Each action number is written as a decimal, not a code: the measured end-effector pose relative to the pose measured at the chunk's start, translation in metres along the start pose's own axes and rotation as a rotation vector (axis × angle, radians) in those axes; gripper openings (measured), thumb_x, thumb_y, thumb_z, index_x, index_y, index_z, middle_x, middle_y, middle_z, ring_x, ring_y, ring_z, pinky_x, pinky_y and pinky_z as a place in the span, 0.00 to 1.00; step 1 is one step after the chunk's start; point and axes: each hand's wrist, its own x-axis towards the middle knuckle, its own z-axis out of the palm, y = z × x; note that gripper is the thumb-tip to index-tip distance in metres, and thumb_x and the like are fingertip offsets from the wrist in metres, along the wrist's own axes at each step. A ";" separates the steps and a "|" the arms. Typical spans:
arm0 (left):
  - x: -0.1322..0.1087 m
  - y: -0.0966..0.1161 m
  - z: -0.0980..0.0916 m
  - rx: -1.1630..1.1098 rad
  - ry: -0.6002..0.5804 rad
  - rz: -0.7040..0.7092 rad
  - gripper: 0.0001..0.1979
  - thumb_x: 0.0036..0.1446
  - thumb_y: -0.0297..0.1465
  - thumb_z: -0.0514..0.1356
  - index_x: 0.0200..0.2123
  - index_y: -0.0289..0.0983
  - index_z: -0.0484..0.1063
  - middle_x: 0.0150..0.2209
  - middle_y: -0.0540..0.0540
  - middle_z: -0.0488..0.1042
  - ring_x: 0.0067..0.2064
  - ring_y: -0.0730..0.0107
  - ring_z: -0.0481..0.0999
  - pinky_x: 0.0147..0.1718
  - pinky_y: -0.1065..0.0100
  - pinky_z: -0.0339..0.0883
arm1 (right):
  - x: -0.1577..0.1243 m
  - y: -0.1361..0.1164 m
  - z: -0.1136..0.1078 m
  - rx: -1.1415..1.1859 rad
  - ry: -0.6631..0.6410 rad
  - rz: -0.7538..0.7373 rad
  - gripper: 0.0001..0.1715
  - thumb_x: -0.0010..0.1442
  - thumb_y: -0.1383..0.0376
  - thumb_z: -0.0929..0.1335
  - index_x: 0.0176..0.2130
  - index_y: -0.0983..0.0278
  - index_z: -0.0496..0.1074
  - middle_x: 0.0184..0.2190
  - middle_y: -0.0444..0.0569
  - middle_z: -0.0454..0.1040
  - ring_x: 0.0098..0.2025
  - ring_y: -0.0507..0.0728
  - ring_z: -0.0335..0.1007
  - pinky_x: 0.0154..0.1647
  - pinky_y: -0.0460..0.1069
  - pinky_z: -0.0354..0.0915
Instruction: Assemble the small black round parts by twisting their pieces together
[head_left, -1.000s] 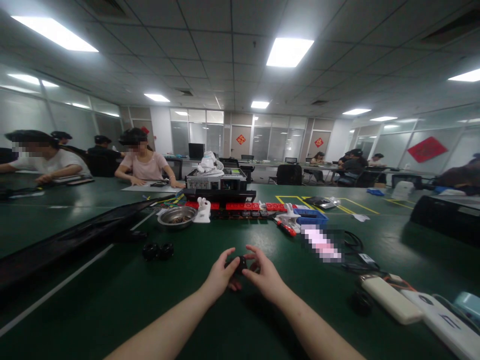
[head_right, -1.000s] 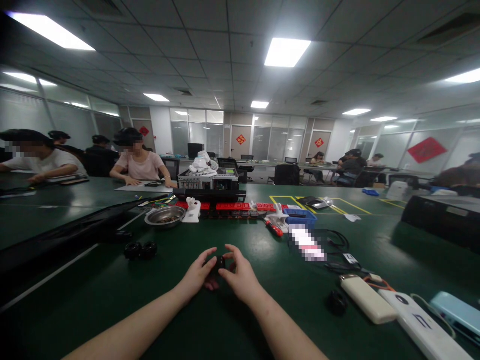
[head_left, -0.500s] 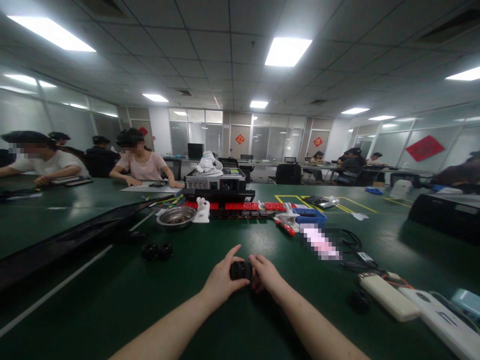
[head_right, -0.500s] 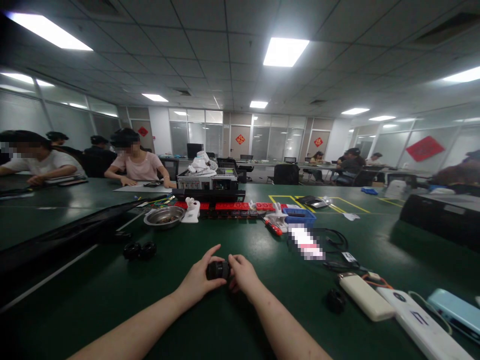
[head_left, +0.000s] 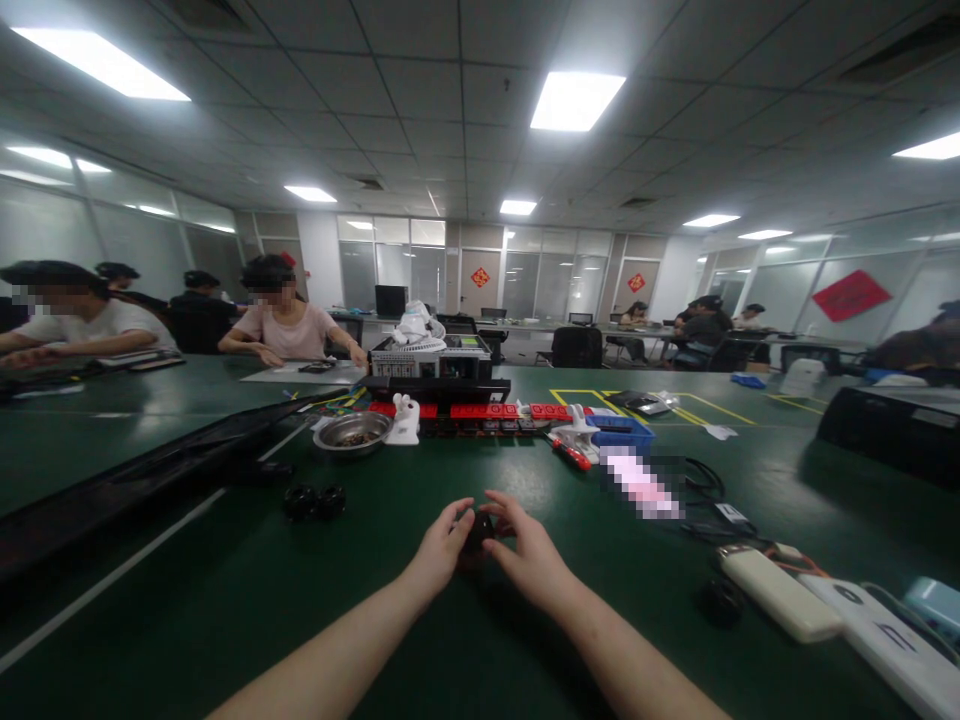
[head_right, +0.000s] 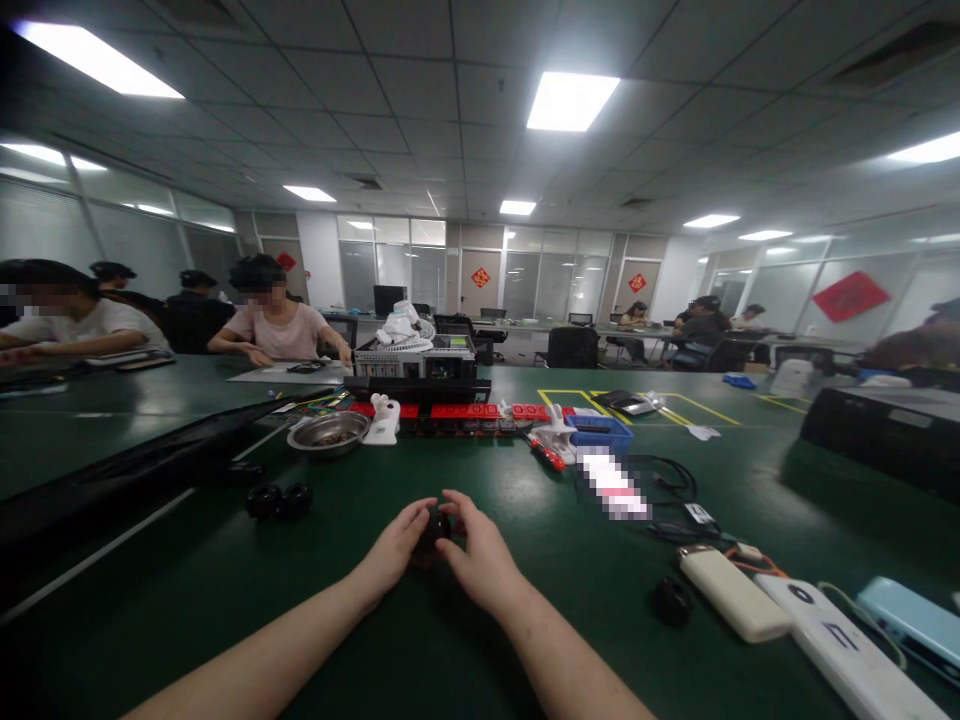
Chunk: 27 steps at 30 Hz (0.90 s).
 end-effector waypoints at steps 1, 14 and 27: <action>0.001 -0.001 -0.001 0.031 -0.010 0.074 0.28 0.50 0.49 0.47 0.48 0.35 0.56 0.42 0.40 0.67 0.38 0.63 0.71 0.33 0.65 0.65 | 0.000 -0.001 -0.001 -0.020 0.015 -0.009 0.32 0.46 0.74 0.64 0.50 0.60 0.56 0.44 0.47 0.66 0.39 0.52 0.63 0.43 0.50 0.60; -0.013 0.009 -0.001 0.971 -0.306 0.211 0.33 0.48 0.44 0.52 0.56 0.39 0.47 0.58 0.42 0.48 0.59 0.55 0.39 0.54 0.49 0.33 | -0.003 -0.029 -0.020 -0.331 -0.214 0.007 0.16 0.46 0.72 0.65 0.38 0.62 0.67 0.38 0.47 0.66 0.41 0.54 0.62 0.44 0.47 0.58; -0.026 0.026 0.003 1.223 -0.409 0.110 0.40 0.45 0.51 0.49 0.57 0.37 0.44 0.59 0.40 0.42 0.59 0.54 0.38 0.53 0.48 0.36 | 0.004 -0.006 -0.032 -0.865 0.003 0.360 0.10 0.51 0.70 0.61 0.37 0.66 0.61 0.34 0.53 0.66 0.35 0.57 0.66 0.32 0.47 0.58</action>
